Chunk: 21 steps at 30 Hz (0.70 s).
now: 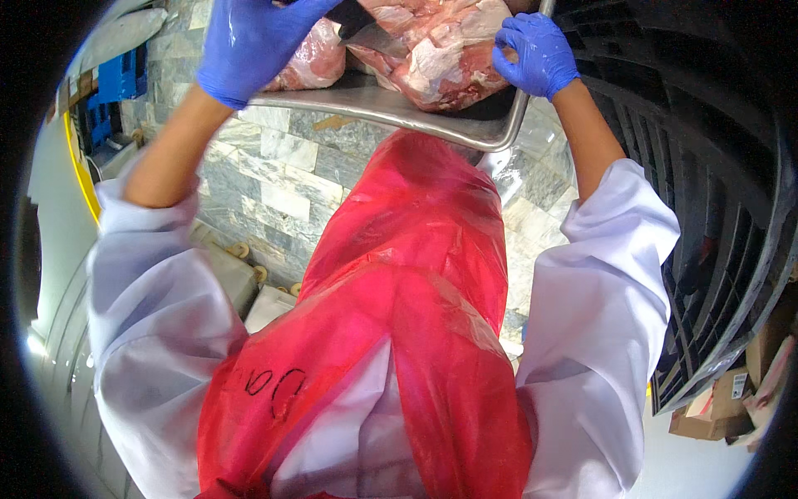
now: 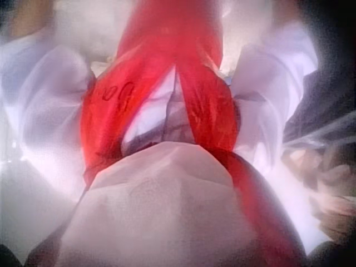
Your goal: The person uses a knife to trim fat and connective tissue from large pieces of raw meat in a metal tray. They handle the meat with gloved hands, repositioning the pieces to access different sides and removing excess material. The trimmed pieces are then placed into a separate tray.
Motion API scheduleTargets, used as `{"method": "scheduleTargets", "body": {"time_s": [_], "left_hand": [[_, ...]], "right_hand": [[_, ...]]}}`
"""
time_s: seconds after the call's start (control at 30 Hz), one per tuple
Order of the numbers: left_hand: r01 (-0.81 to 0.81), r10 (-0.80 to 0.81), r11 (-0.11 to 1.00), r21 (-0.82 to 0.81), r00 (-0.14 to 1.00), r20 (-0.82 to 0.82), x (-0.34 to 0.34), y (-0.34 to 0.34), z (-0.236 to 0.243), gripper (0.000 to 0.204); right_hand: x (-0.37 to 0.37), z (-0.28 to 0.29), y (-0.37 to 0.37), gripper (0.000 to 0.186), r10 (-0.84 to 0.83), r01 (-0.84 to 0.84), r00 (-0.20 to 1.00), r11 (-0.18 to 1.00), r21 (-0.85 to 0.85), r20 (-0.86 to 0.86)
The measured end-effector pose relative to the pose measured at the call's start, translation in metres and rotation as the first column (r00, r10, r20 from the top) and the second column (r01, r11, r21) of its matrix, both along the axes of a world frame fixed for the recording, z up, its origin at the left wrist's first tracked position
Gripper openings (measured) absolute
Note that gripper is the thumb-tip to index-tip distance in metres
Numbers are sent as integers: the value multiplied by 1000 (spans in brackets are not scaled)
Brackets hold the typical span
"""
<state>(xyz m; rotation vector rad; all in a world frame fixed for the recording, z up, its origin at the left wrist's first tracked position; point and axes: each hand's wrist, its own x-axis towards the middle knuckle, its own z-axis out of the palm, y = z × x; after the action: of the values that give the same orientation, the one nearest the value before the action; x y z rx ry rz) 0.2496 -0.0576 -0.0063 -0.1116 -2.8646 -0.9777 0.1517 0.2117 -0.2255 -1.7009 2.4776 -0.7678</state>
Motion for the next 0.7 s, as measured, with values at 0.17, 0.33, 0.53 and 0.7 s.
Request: {"method": "scheduleTargets", "body": {"time_s": [0.17, 0.33, 0.53, 0.7], "left_hand": [[-380, 568, 490, 785, 822, 43, 35, 37, -55, 29], [-365, 629, 509, 779, 776, -46, 84, 89, -97, 27], [-326, 475, 804, 498, 856, -205, 111, 86, -106, 29], [-415, 633, 474, 777, 774, 28, 100, 74, -113, 31]], "right_hand": [[3, 6, -10, 16, 14, -14, 1000, 1000, -4, -4], [1, 5, -10, 21, 20, -18, 999, 999, 48, -35], [15, 15, 10, 26, -86, 92, 993, 993, 74, -85], [72, 136, 61, 47, -546, 546, 837, 837, -27, -7]]}}
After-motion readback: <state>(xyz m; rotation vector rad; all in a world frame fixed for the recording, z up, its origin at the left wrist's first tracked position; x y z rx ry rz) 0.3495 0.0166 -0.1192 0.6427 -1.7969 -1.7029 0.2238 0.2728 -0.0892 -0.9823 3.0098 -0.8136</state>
